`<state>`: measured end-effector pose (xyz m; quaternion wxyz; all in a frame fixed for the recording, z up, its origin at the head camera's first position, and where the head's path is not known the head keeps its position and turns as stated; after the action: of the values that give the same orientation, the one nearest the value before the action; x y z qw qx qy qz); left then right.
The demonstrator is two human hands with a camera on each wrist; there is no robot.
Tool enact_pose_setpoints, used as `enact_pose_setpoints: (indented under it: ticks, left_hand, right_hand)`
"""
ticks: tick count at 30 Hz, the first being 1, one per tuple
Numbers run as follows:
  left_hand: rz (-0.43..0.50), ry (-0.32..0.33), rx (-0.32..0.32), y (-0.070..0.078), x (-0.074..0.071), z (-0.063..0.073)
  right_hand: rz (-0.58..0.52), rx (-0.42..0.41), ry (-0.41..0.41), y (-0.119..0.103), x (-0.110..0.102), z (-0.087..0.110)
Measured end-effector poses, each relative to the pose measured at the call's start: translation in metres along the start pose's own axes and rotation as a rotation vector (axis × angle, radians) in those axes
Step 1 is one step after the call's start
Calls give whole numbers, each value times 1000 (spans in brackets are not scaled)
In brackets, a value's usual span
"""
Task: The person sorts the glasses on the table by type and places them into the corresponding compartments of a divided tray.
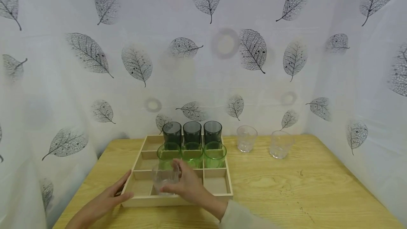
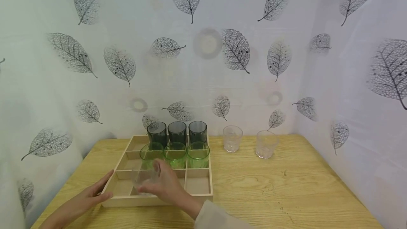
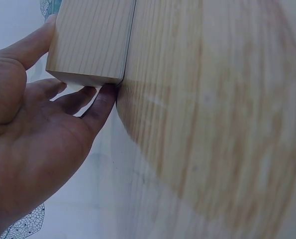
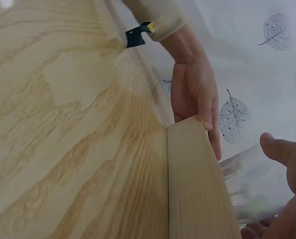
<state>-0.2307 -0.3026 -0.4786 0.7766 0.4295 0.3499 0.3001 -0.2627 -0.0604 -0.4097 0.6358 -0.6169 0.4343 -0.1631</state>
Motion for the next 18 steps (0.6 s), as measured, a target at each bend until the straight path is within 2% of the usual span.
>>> enact_pose_setpoints:
  ticks: [8, 18]
  left_hand:
    - [-5, -1, 2, -1, -1, -1]
    - [-18, -4, 1, -1, -1, -1]
  right_hand:
    - [68, -33, -6, -5, -16, 12]
    - [-17, -15, -12, 2, -46, 42]
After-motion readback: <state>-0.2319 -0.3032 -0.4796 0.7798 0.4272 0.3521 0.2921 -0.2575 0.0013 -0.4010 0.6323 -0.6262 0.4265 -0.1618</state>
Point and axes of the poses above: each hand's wrist, its own z-axis away from the middle knuckle, its own x-axis out of the palm, y = z × x, the point moved 9 cm from there along -z, towards the middle knuckle, and after that the axes turned 13 degrees about -y, right-handed, at the moved point
